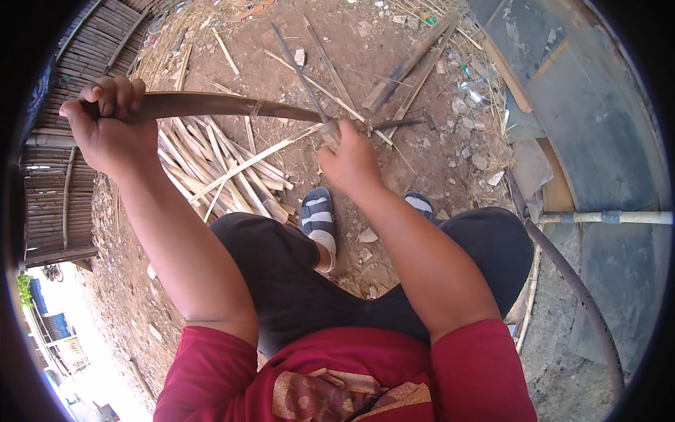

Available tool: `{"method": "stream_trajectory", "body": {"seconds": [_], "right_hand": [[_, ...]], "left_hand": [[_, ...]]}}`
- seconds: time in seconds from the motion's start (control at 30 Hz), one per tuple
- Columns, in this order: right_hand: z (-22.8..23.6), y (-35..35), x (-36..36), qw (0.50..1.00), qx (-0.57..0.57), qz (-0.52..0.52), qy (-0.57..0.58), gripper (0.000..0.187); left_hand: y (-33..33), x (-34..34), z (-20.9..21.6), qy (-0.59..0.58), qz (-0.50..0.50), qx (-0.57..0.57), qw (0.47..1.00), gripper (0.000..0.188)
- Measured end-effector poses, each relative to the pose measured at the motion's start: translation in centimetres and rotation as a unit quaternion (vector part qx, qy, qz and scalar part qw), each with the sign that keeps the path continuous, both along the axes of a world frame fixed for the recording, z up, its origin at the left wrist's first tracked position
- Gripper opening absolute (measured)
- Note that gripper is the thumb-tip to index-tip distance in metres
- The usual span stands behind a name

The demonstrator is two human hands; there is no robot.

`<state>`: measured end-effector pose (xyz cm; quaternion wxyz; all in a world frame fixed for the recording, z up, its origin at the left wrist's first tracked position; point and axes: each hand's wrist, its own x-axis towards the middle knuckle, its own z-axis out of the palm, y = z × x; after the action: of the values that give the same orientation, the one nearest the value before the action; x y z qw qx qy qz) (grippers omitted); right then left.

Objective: The person shapes and thins bamboo strips using a large blade and a hammer, striking the back of the blade to shave off layers of wood while working in an outdoor dirt workspace.

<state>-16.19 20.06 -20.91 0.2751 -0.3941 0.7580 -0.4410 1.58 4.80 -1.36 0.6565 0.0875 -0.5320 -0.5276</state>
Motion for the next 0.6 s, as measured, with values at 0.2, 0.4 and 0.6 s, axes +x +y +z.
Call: {"method": "stream_trajectory", "body": {"seconds": [0.2, 0.4, 0.6], "right_hand": [[-6.4, 1.5, 2.5, 0.997, 0.046, 0.007, 0.062, 0.042], [-5.4, 0.5, 0.4, 0.994, 0.104, 0.024, 0.037, 0.046], [-3.3, 0.5, 1.7, 0.991, 0.076, 0.075, 0.079, 0.044]], "left_hand": [[0.5, -1.4, 0.5, 0.014, 0.128, 0.058, 0.990, 0.053], [-0.6, 0.5, 0.1, 0.024, 0.147, 0.080, 0.986, 0.052], [0.3, -0.9, 0.2, 0.005, 0.187, 0.069, 0.980, 0.050]]}}
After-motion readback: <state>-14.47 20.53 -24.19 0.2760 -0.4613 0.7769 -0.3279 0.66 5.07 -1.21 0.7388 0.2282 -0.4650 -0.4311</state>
